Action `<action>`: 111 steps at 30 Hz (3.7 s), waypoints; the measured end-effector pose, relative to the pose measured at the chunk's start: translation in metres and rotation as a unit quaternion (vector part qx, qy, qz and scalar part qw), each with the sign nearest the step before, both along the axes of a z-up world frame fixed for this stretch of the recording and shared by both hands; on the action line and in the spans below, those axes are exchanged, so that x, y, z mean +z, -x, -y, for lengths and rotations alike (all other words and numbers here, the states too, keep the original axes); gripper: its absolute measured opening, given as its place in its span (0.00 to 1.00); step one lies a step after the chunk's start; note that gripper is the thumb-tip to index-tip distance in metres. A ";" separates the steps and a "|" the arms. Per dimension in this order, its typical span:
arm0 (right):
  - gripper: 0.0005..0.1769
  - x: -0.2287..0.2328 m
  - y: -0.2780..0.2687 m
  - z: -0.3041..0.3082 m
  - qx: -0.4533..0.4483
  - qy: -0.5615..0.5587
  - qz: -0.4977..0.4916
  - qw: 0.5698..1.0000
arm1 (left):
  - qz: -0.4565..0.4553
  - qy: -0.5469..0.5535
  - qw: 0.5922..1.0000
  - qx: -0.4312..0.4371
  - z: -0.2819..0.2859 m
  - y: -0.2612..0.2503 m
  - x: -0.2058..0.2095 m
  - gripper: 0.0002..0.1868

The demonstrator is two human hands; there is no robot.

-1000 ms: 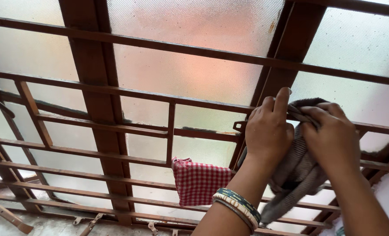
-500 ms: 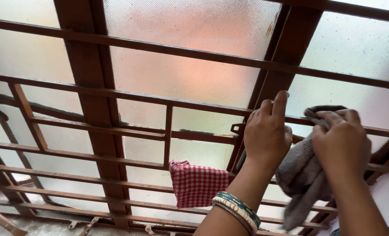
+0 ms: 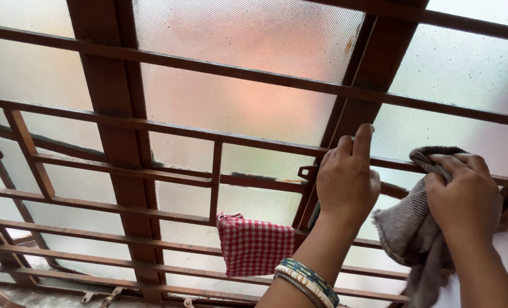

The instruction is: The person wipes the metal bars and frame of a window using a cloth. They systematically clean the horizontal and vertical bars, moving from the top to the bottom of the window.

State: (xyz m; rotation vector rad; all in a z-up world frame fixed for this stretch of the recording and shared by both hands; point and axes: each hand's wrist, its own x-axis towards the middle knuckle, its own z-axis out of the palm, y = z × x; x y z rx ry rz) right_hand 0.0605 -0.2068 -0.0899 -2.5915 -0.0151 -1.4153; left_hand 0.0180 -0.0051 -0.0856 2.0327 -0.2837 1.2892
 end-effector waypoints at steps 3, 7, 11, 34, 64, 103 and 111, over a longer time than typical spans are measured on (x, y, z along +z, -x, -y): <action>0.18 -0.002 -0.002 -0.004 0.000 -0.004 0.007 1.000 | -0.007 -0.017 1.000 -0.022 0.009 0.001 0.001 0.38; 0.19 0.001 0.004 -0.008 0.024 -0.010 0.020 0.999 | 0.037 -0.013 0.998 -0.052 0.035 0.005 0.001 0.39; 0.22 0.008 0.014 -0.012 0.039 -0.012 0.000 0.999 | -0.013 0.003 0.995 -0.102 0.057 0.001 0.007 0.36; 0.19 0.004 -0.008 0.075 0.031 0.021 0.001 0.999 | 0.036 -0.022 0.998 -0.036 0.075 -0.012 -0.009 0.38; 0.13 -0.018 -0.052 0.169 -0.046 0.016 0.023 0.999 | 0.005 -0.013 0.998 -0.054 0.153 -0.021 -0.002 0.37; 0.14 -0.003 -0.039 0.184 -0.048 0.014 0.018 0.999 | 0.007 -0.026 0.993 -0.118 0.218 -0.035 0.000 0.36; 0.14 0.042 -0.036 0.196 -0.051 -0.025 -0.025 0.998 | 0.026 -0.057 0.992 -0.108 0.217 -0.043 -0.007 0.32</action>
